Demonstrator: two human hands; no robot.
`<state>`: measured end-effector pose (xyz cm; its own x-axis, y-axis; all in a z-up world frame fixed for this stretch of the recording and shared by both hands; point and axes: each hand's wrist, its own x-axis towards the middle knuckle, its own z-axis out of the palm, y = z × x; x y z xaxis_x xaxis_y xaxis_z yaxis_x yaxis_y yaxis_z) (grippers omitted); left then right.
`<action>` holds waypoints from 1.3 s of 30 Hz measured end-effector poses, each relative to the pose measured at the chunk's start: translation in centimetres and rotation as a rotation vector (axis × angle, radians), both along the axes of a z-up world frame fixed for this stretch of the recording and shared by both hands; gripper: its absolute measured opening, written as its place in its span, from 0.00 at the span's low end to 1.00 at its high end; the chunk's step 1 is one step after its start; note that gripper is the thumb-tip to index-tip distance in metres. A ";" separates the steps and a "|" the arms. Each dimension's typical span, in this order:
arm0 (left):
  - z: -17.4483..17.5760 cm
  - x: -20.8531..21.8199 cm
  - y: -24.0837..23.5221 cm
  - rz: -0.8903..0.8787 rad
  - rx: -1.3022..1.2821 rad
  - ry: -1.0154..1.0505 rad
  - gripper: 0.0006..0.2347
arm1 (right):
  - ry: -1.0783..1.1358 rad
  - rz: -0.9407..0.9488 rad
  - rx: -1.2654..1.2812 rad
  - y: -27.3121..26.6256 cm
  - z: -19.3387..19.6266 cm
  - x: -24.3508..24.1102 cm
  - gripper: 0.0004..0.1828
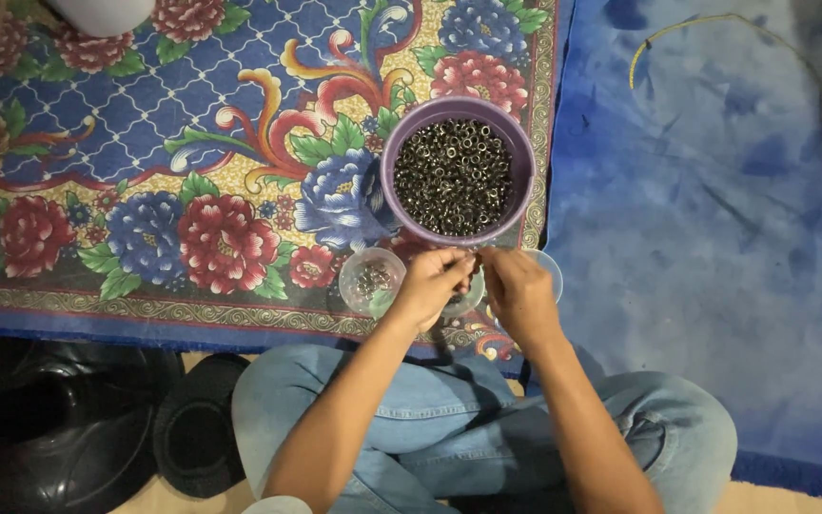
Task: The person sits on the floor and sorts small metal rings from a large purple bowl into two smaller clear bowls. They pick up rings by hand, inspect them, and place them into the appropriate smaller bowl.
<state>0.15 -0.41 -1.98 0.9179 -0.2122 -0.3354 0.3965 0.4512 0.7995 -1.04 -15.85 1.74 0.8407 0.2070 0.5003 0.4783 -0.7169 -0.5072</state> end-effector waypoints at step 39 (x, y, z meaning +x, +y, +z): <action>5.0 1.5 4.6 -0.120 0.520 -0.414 0.06 | 0.795 -0.084 0.989 4.1 2.6 1.1 0.12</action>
<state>1.63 4.15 3.02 0.9727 -0.2272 -0.0468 0.0338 -0.0611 0.9976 0.01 -11.72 4.33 0.9712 -0.0326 -0.2362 -0.2310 0.1170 -0.9659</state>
